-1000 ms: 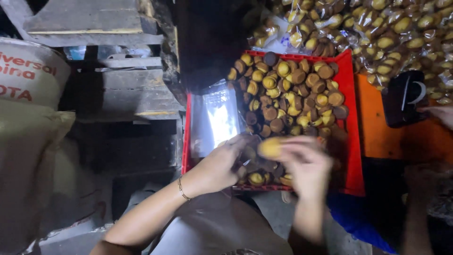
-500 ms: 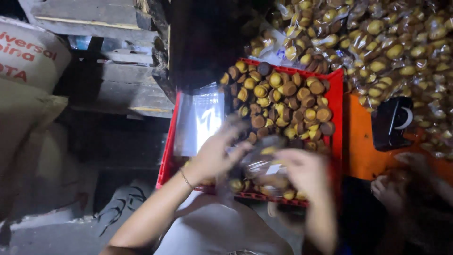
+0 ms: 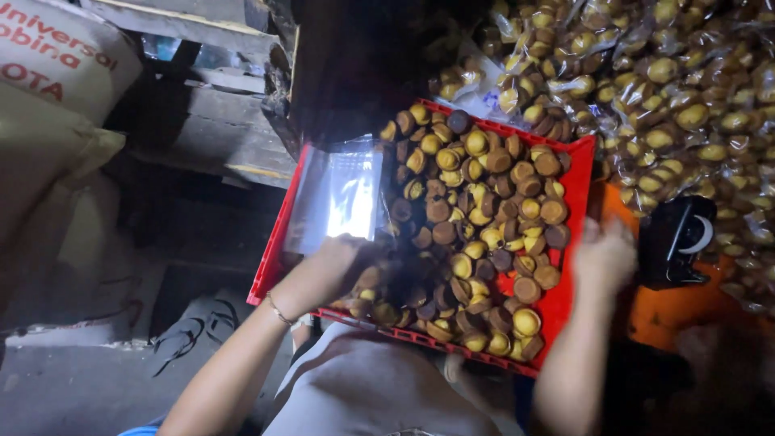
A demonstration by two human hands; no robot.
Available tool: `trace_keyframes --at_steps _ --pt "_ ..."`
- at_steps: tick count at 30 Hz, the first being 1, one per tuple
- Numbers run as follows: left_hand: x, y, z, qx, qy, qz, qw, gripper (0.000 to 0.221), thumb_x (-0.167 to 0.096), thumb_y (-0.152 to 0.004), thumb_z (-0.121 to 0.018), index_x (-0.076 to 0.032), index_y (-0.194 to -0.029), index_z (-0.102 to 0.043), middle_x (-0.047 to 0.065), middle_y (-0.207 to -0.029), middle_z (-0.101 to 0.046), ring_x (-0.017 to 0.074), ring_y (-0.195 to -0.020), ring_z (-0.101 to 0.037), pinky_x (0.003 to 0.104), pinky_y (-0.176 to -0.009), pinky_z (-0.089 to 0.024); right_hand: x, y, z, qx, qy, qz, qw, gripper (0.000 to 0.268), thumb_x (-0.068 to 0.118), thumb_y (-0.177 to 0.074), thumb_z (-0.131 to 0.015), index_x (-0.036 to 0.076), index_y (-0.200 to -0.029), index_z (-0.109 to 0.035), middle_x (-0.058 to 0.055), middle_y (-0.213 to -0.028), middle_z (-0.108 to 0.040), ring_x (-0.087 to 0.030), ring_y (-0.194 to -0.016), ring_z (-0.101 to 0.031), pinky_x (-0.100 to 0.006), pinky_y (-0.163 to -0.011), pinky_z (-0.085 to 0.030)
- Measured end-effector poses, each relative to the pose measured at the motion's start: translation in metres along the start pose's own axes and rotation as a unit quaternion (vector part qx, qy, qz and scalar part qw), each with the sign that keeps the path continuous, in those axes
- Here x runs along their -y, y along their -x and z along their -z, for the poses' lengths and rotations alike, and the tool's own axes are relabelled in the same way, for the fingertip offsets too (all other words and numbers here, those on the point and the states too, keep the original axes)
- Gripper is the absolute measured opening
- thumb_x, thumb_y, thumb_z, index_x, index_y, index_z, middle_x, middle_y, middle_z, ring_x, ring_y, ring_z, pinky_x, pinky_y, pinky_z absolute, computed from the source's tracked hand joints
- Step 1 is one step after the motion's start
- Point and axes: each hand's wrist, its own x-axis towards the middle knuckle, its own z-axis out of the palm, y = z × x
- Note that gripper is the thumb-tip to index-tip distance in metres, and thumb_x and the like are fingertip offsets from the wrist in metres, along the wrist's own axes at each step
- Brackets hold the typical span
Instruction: The person places small baked items one by one into clear plastic bags from a red tray.
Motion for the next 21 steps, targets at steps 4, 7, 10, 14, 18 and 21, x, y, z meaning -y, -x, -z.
trace_keyframes --at_steps 4,7,10,14,18,21 --pt "-0.03 -0.014 -0.011 0.072 -0.121 0.049 0.989 0.034 -0.008 -0.08 -0.063 -0.022 -0.11 -0.072 0.008 -0.097 -0.075 0.0313 -0.106 -0.063 0.058 -0.096 -0.037 0.158 0.09 0.045 0.165 -0.277 -0.004 0.947 0.042 0.016 -0.097 -0.07 0.001 -0.134 -0.058 -0.018 -0.106 -0.069 -0.035 -0.092 -0.068 -0.047 -0.078 -0.055" --pt "-0.011 -0.013 -0.033 0.0 -0.105 0.059 0.993 0.035 -0.029 -0.084 -0.069 -0.02 -0.114 -0.055 0.01 -0.1 -0.069 0.0334 -0.11 -0.059 0.054 -0.106 -0.033 0.222 0.141 0.06 0.361 -0.638 0.003 0.68 0.068 -0.002 -0.079 -0.084 0.006 -0.133 -0.043 -0.004 -0.085 -0.066 -0.015 -0.077 -0.071 -0.032 -0.073 -0.06" --pt "-0.026 -0.005 0.005 0.021 0.08 0.114 0.99 0.027 -0.041 -0.102 -0.047 -0.015 -0.106 -0.054 0.021 -0.081 -0.07 0.0475 -0.08 -0.07 0.053 -0.074 -0.053 0.202 0.151 0.024 0.448 -0.787 -0.141 0.4 0.03 -0.007 -0.094 -0.062 0.002 -0.123 -0.065 -0.004 -0.045 -0.039 -0.013 -0.035 -0.038 -0.028 -0.042 -0.045" --pt "0.016 0.009 0.011 0.072 0.088 0.108 0.988 0.05 -0.053 -0.1 -0.049 -0.014 -0.082 -0.073 0.019 -0.072 -0.074 0.0436 -0.074 -0.071 0.049 -0.068 -0.056 0.173 0.113 0.027 0.369 -0.574 0.088 0.725 0.015 0.012 -0.093 -0.071 0.009 -0.078 -0.074 -0.001 -0.06 -0.063 -0.014 -0.056 -0.06 -0.027 -0.058 -0.051" --pt "0.074 0.018 -0.031 -0.017 -0.166 0.146 0.975 0.02 -0.028 -0.087 -0.066 -0.015 -0.077 -0.077 0.011 -0.065 -0.072 0.033 -0.063 -0.073 0.046 -0.058 -0.06 0.203 0.091 0.053 0.274 -0.464 0.094 0.837 0.023 0.013 -0.076 -0.086 0.007 -0.094 -0.074 -0.014 -0.119 -0.076 -0.033 -0.094 -0.074 -0.041 -0.088 -0.052" --pt "0.068 0.025 -0.003 -0.007 -0.012 0.219 0.976 0.029 -0.021 -0.085 -0.061 -0.027 -0.104 -0.08 0.001 -0.101 -0.079 0.0361 -0.085 -0.074 0.051 -0.073 -0.061 0.132 0.078 -0.056 0.196 -0.263 0.09 0.94 0.067 0.004 -0.074 -0.082 0.004 -0.138 -0.06 -0.021 -0.123 -0.072 -0.039 -0.107 -0.071 -0.048 -0.1 -0.049"
